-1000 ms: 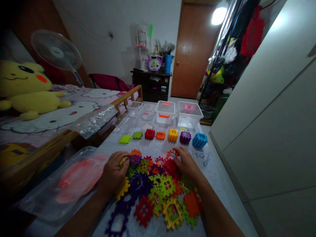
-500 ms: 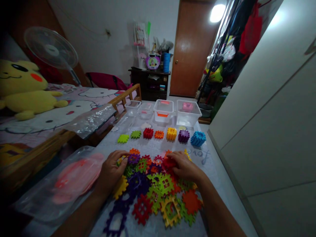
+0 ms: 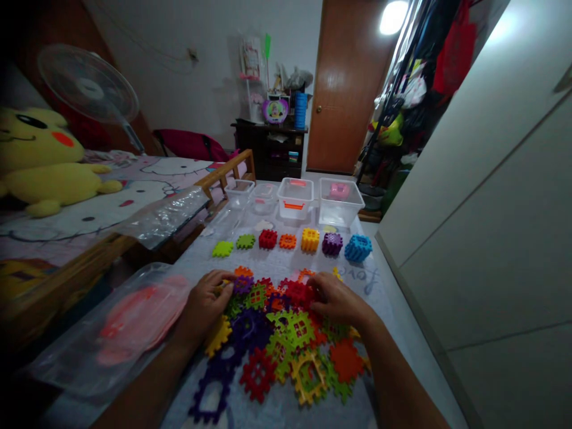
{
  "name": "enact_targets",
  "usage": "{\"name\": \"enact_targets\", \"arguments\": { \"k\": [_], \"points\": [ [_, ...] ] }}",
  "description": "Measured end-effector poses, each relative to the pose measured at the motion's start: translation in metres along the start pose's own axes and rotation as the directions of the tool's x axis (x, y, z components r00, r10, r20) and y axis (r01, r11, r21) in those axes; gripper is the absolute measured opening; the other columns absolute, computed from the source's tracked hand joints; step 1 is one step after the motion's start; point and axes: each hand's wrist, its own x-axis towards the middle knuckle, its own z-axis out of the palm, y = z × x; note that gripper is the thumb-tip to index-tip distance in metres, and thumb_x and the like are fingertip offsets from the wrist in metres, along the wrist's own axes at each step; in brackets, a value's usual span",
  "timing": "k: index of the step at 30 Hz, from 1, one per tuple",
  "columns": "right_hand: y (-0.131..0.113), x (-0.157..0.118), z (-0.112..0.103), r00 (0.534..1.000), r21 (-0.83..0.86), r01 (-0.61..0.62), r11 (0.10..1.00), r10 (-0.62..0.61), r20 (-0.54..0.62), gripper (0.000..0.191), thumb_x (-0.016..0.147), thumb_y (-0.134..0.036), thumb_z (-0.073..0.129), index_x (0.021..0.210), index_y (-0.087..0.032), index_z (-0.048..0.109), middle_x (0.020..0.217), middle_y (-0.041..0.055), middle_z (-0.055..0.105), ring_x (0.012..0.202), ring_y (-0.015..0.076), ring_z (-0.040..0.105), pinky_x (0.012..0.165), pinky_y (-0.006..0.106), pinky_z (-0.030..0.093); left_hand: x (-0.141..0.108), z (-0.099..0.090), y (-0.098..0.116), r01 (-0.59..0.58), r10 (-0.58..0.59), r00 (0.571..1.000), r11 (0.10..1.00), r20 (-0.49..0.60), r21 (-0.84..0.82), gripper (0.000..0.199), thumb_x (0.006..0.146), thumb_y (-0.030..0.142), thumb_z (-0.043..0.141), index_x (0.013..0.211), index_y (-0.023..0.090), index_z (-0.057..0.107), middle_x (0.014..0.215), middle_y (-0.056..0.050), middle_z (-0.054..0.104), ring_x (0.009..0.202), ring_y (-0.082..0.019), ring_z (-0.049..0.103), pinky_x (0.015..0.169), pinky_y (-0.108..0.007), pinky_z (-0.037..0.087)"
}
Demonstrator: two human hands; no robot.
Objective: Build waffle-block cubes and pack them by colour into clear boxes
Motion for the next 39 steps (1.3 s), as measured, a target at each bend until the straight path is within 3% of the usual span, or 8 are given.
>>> {"name": "enact_targets", "arguments": {
  "k": [4, 12, 17, 21, 24, 30, 36, 39],
  "points": [
    [-0.003, 0.005, 0.008, 0.999, -0.004, -0.024, 1.000, 0.024, -0.041, 0.039, 0.074, -0.013, 0.061, 0.112, -0.021, 0.060, 0.094, 0.0043, 0.065, 0.084, 0.0199, 0.059, 0.078, 0.033, 0.048, 0.001, 0.001, 0.002, 0.012, -0.012, 0.999, 1.000, 0.044, -0.004, 0.017, 0.083, 0.026, 0.048, 0.085, 0.022, 0.064, 0.089, -0.003, 0.068, 0.091, -0.021, 0.062, 0.086, -0.037, 0.049],
    [0.007, 0.010, 0.013, 0.971, 0.124, -0.086, 0.989, 0.111, -0.212, 0.027, 0.073, -0.011, 0.059, 0.098, -0.021, 0.063, 0.080, -0.0001, 0.060, 0.072, 0.0160, 0.057, 0.066, 0.028, 0.045, 0.000, 0.002, 0.001, 0.007, -0.006, 0.998, 1.000, 0.061, -0.009, 0.017, 0.084, 0.024, 0.048, 0.085, 0.022, 0.064, 0.089, -0.003, 0.067, 0.091, -0.021, 0.062, 0.085, -0.038, 0.049],
    [0.013, 0.009, 0.010, 0.982, 0.360, -0.062, 0.931, 0.122, -0.146, 0.014, 0.079, -0.025, 0.059, 0.093, -0.022, 0.060, 0.068, -0.0046, 0.051, 0.060, 0.0124, 0.050, 0.055, 0.024, 0.040, 0.000, 0.001, 0.002, 0.000, 0.001, 0.998, 1.000, 0.056, -0.010, 0.017, 0.084, 0.024, 0.048, 0.085, 0.022, 0.064, 0.088, -0.003, 0.068, 0.090, -0.021, 0.062, 0.084, -0.037, 0.049],
    [0.013, 0.008, 0.005, 0.942, 0.429, 0.002, 0.903, 0.142, -0.303, 0.014, 0.081, -0.035, 0.059, 0.084, -0.021, 0.056, 0.071, -0.0024, 0.054, 0.064, 0.0133, 0.052, 0.059, 0.026, 0.043, 0.000, 0.001, 0.003, 0.001, 0.000, 0.999, 1.000, 0.055, -0.013, 0.016, 0.083, 0.024, 0.048, 0.084, 0.022, 0.064, 0.087, -0.003, 0.068, 0.089, -0.021, 0.063, 0.084, -0.037, 0.049],
    [0.011, 0.008, 0.003, 0.901, 0.352, 0.041, 0.935, 0.117, -0.417, 0.011, 0.081, -0.031, 0.059, 0.079, -0.022, 0.054, 0.076, -0.0007, 0.055, 0.068, 0.0143, 0.053, 0.062, 0.027, 0.044, 0.000, 0.001, 0.003, 0.008, -0.007, 0.998, 1.000, 0.058, -0.018, 0.017, 0.083, 0.025, 0.048, 0.085, 0.021, 0.064, 0.088, -0.003, 0.068, 0.089, -0.021, 0.062, 0.083, -0.036, 0.049],
    [0.008, 0.011, 0.005, 0.860, 0.086, 0.075, 0.993, -0.021, -0.510, 0.006, 0.078, -0.016, 0.051, 0.075, -0.022, 0.050, 0.077, 0.0007, 0.052, 0.073, 0.0164, 0.053, 0.068, 0.030, 0.044, 0.000, 0.002, 0.002, 0.022, -0.020, 0.997, 1.000, 0.068, -0.021, 0.018, 0.084, 0.027, 0.047, 0.086, 0.021, 0.064, 0.089, -0.003, 0.067, 0.090, -0.021, 0.061, 0.085, -0.035, 0.047],
    [0.006, 0.008, 0.008, 0.958, -0.033, 0.059, 0.998, -0.066, -0.279, 0.010, 0.072, -0.010, 0.052, 0.073, -0.020, 0.052, 0.080, 0.0020, 0.054, 0.074, 0.0168, 0.053, 0.069, 0.030, 0.043, 0.000, 0.002, 0.001, 0.022, -0.021, 0.998, 1.000, 0.061, -0.022, 0.018, 0.083, 0.027, 0.047, 0.086, 0.021, 0.065, 0.089, -0.003, 0.068, 0.090, -0.021, 0.062, 0.084, -0.035, 0.047],
    [0.007, 0.008, 0.007, 0.963, -0.058, 0.049, 0.997, -0.063, -0.263, 0.009, 0.075, -0.012, 0.052, 0.073, -0.020, 0.054, 0.079, 0.0021, 0.056, 0.075, 0.0176, 0.054, 0.070, 0.031, 0.043, -0.001, 0.002, 0.002, 0.019, -0.018, 0.998, 1.000, 0.062, -0.019, 0.018, 0.084, 0.027, 0.048, 0.086, 0.022, 0.065, 0.089, -0.003, 0.068, 0.091, -0.021, 0.062, 0.084, -0.035, 0.047]
  ]
}}
